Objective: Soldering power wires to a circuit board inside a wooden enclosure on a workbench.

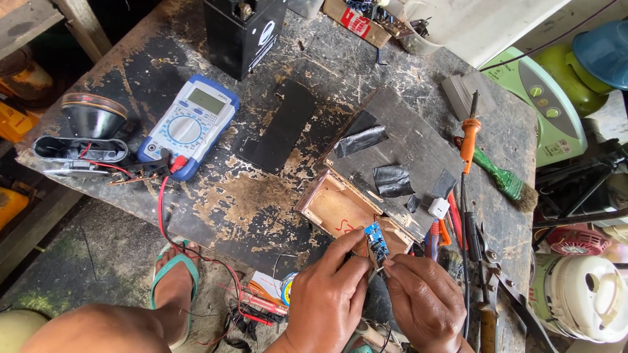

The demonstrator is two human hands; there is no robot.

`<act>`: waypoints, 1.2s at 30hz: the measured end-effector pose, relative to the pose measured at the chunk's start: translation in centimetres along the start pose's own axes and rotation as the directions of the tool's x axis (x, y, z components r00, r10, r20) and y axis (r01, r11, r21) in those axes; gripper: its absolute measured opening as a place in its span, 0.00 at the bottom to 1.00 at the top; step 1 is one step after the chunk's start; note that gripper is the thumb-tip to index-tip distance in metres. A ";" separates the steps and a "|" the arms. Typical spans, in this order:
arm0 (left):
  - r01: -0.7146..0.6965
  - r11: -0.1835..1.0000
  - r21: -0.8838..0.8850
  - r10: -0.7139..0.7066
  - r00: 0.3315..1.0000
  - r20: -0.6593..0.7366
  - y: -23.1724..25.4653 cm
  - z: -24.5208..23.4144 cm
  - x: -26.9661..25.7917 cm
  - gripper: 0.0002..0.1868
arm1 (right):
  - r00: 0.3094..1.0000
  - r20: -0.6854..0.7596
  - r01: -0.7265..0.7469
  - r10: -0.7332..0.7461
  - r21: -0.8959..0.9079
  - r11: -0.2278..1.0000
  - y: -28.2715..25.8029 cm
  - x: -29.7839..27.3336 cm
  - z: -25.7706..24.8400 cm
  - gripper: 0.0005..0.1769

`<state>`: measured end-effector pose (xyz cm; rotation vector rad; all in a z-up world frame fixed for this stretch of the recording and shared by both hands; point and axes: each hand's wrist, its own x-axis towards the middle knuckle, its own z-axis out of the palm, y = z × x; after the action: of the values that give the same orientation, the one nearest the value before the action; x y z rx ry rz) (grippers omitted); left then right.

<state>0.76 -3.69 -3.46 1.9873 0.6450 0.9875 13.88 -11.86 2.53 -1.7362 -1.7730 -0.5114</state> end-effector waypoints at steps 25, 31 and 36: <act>-0.017 1.000 0.025 0.018 0.999 -0.041 -0.1 0.3 0.1 0.06 | 0.981 -0.032 -0.187 0.193 0.148 0.971 0.3 -0.8 0.4 0.03; -0.076 0.996 0.036 0.078 0.996 -0.038 0.0 0.0 0.2 0.09 | 0.992 -0.070 -0.095 0.104 0.126 0.987 0.2 -0.3 0.3 0.03; -0.095 0.995 0.031 0.096 0.994 -0.045 -0.1 0.1 0.0 0.09 | 0.995 -0.065 -0.065 0.073 0.109 0.992 0.0 -0.1 0.2 0.02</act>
<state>0.83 -3.71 -3.58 2.0411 0.5970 1.0900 13.83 -11.78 2.27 -1.6798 -1.6560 -0.4334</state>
